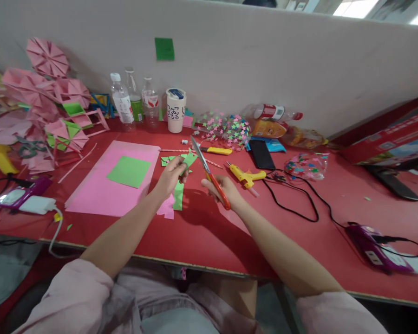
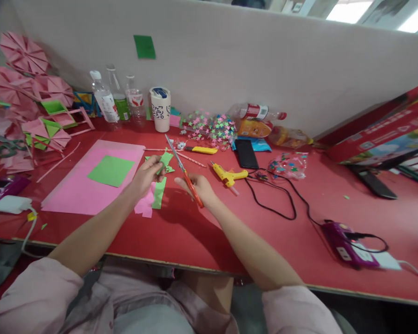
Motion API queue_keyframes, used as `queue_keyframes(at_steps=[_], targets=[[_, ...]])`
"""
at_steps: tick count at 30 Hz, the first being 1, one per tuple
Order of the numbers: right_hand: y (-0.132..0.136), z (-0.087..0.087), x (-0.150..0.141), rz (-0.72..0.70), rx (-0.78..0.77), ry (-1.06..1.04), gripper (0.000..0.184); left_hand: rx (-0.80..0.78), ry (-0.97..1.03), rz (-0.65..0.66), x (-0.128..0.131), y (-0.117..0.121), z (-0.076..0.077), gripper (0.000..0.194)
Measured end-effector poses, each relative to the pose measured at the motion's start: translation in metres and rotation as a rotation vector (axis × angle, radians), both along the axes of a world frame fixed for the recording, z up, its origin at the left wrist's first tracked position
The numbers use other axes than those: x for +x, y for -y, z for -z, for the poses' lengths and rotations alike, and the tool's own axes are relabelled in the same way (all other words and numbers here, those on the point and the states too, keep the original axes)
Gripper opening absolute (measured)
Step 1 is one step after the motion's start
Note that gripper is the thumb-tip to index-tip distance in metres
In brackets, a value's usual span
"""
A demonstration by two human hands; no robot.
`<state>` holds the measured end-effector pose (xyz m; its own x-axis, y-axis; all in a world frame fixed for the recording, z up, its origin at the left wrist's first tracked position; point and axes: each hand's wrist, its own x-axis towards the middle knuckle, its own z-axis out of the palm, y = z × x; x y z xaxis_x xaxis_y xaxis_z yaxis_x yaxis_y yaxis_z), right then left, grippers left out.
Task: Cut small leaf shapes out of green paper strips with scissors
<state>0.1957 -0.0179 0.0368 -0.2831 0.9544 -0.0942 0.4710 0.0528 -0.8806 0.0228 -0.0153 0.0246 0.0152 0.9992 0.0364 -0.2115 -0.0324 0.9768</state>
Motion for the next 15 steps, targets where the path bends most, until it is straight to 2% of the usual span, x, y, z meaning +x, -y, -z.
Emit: queue_keyframes(at_steps=[4,8,15], targets=[[0.008,0.002,0.009,-0.080,0.059,0.155,0.043,0.087,-0.009,-0.086,-0.005,0.001,-0.004,0.015],[0.015,0.005,0.011,-0.117,0.049,0.140,0.044,0.091,0.056,-0.174,-0.007,0.001,-0.003,0.015],[0.023,0.004,0.013,-0.183,0.063,0.197,0.047,0.104,0.082,-0.218,-0.003,0.006,-0.006,0.012]])
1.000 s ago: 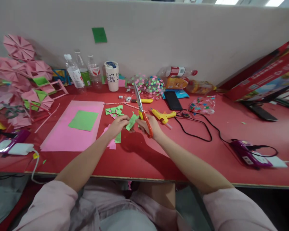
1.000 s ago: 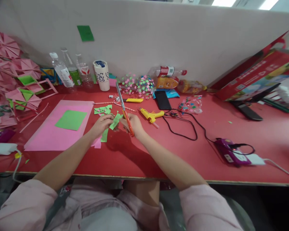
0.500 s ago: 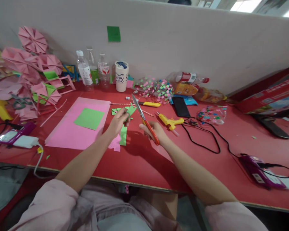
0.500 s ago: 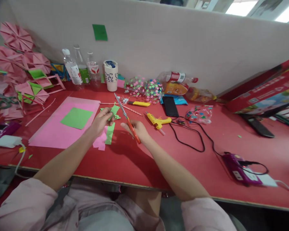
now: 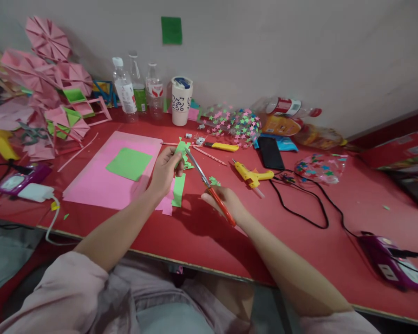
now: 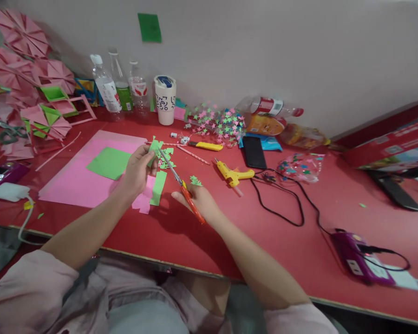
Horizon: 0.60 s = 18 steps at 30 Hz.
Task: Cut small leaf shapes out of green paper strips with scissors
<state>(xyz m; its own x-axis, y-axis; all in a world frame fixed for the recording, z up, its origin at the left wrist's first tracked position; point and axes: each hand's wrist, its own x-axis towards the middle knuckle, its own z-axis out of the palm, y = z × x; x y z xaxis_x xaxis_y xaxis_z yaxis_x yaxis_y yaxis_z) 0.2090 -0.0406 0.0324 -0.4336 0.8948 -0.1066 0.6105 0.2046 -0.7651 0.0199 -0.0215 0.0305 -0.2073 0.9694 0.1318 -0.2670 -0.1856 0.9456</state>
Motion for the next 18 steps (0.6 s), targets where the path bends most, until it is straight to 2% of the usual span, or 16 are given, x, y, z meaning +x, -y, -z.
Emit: queue_keyframes(at_steps=[18], targets=[[0.0076,0.0030,-0.0037,0.026,-0.049,-0.072,0.047,0.038,-0.057,-0.019,0.0072,0.0026,0.0062,0.015]])
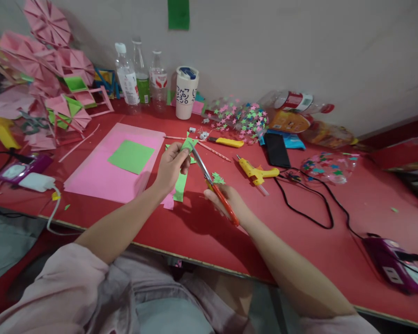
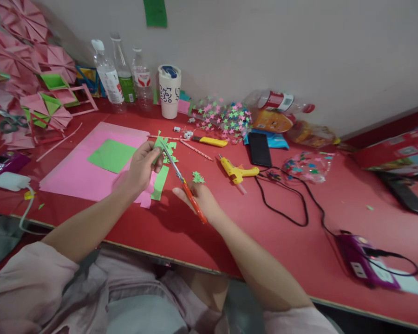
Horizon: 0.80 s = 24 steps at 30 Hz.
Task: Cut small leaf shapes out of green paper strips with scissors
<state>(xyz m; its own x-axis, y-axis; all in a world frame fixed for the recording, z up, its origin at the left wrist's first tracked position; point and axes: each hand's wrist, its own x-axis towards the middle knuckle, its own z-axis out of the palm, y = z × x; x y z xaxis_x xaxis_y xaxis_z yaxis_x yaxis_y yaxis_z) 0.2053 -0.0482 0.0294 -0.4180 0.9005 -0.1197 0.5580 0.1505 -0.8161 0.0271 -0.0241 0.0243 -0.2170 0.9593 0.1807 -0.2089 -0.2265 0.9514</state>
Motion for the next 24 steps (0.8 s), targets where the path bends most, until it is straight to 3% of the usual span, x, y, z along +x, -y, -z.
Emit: queue_keyframes(at_steps=[24], targets=[[0.0040,-0.0015,-0.0051,0.036,-0.196,-0.077,0.047,0.025,0.031,0.038,0.0031,0.0023,-0.0006,0.017]])
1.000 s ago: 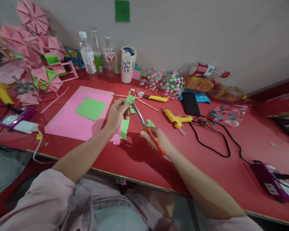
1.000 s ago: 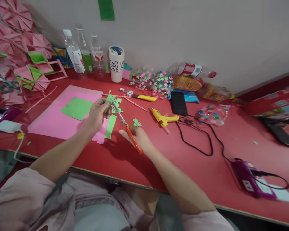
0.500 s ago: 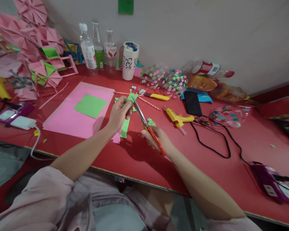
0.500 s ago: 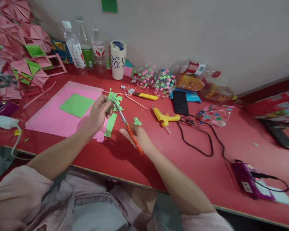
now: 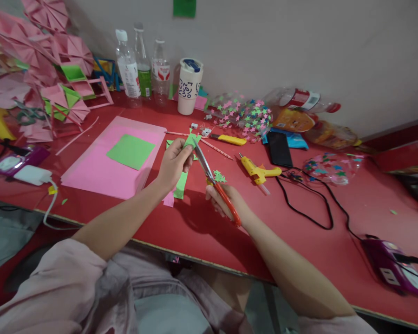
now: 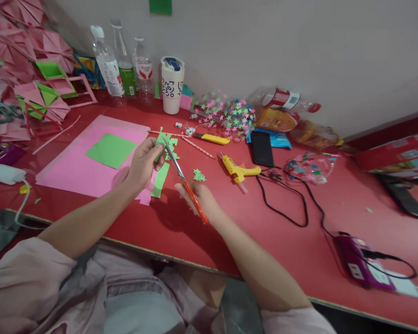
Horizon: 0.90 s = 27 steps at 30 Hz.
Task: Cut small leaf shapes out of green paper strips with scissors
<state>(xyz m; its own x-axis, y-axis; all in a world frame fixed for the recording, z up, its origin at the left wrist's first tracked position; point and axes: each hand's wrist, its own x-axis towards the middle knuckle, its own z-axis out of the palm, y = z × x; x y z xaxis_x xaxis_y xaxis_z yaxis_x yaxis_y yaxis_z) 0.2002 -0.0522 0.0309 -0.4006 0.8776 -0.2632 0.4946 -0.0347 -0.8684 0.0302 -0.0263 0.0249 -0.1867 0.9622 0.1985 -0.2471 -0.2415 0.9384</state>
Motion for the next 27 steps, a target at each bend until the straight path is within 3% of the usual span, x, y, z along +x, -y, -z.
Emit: queue_keyframes(at_steps=[27], targets=[[0.0002,-0.0020,-0.0020,-0.002,0.011,0.020,0.048,0.012,0.013,0.007,-0.0011,-0.0019,0.0001,0.019]])
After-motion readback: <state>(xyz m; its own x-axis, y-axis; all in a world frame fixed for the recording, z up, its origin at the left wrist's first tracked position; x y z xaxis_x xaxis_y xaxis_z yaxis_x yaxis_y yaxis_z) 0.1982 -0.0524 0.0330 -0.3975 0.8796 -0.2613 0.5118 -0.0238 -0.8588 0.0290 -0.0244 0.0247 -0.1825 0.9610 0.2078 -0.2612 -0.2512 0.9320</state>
